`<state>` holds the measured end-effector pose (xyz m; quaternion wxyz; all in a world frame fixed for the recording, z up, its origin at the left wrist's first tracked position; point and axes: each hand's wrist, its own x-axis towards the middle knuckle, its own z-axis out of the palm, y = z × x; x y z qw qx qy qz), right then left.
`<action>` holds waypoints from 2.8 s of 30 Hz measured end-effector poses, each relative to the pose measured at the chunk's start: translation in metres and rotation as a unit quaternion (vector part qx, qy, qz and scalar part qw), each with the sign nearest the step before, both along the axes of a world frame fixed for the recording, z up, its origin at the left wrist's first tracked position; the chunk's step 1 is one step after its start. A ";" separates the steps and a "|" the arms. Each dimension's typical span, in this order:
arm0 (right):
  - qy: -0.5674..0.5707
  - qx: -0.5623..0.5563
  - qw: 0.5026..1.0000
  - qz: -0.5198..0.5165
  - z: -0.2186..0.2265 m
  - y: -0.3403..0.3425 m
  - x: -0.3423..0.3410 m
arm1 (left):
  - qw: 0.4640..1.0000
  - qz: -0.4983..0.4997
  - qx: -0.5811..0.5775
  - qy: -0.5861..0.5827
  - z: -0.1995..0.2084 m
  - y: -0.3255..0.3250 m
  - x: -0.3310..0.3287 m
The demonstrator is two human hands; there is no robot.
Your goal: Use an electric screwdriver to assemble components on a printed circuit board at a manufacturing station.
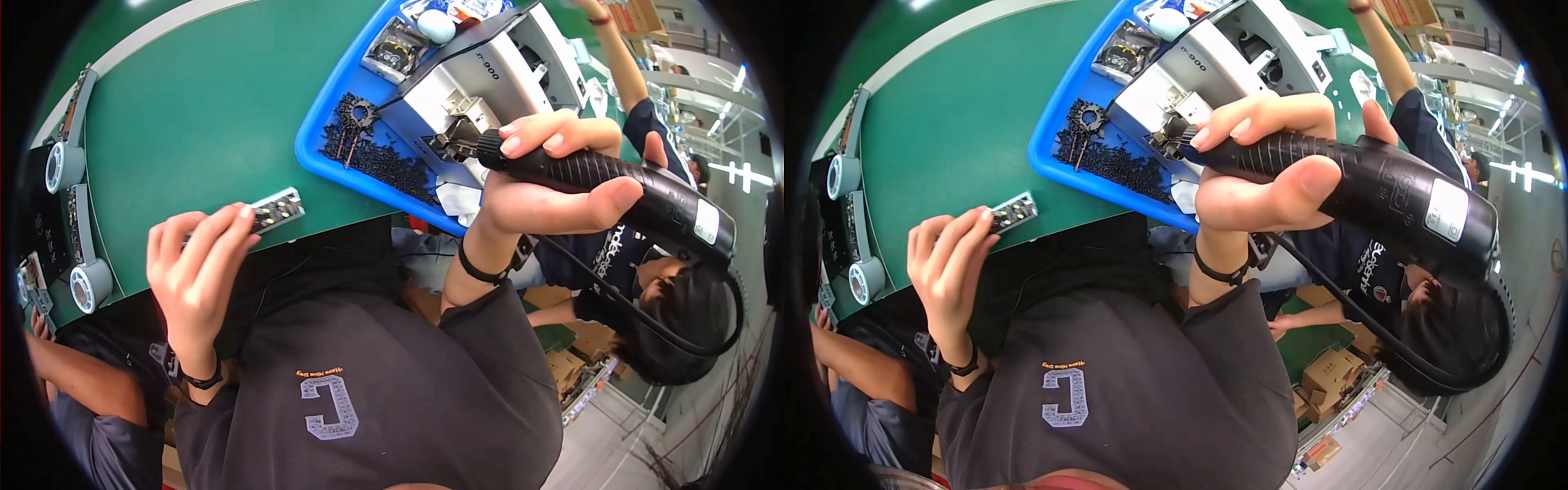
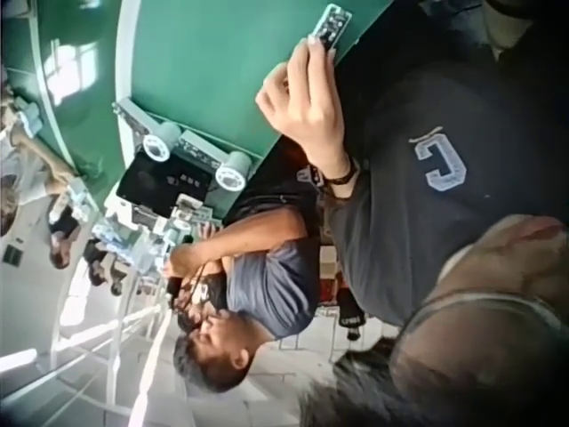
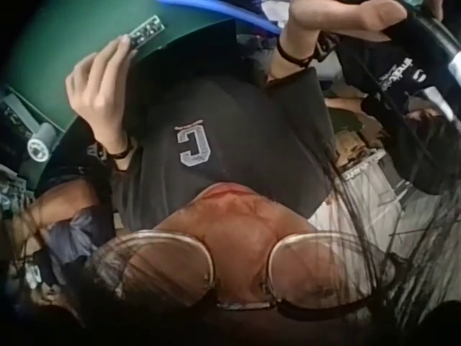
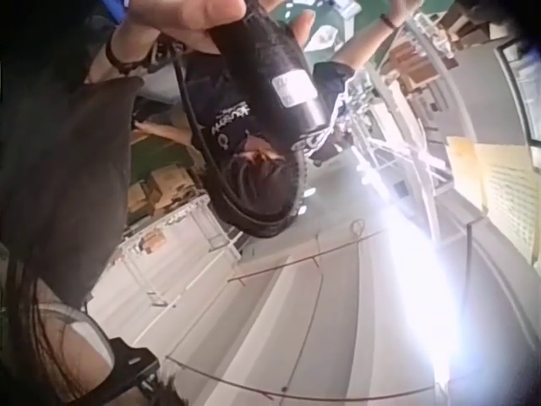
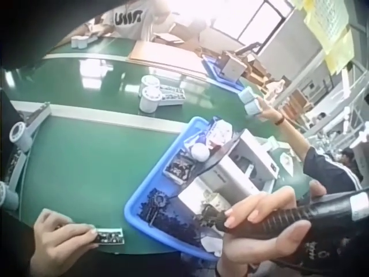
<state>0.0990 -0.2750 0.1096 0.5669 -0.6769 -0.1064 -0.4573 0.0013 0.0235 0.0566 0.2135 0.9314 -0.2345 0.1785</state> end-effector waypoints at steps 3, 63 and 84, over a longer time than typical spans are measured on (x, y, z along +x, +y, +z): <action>0.004 -0.014 0.997 0.076 -0.004 -0.007 0.000 | 1.000 -0.021 -0.017 0.009 0.000 -0.015 0.003; 0.011 0.084 0.985 0.148 -0.026 0.090 -0.045 | 0.996 0.036 -0.076 0.020 -0.017 -0.030 0.001; -0.055 0.056 0.989 0.123 -0.035 0.109 -0.041 | 0.996 0.046 -0.074 0.007 -0.024 -0.030 0.000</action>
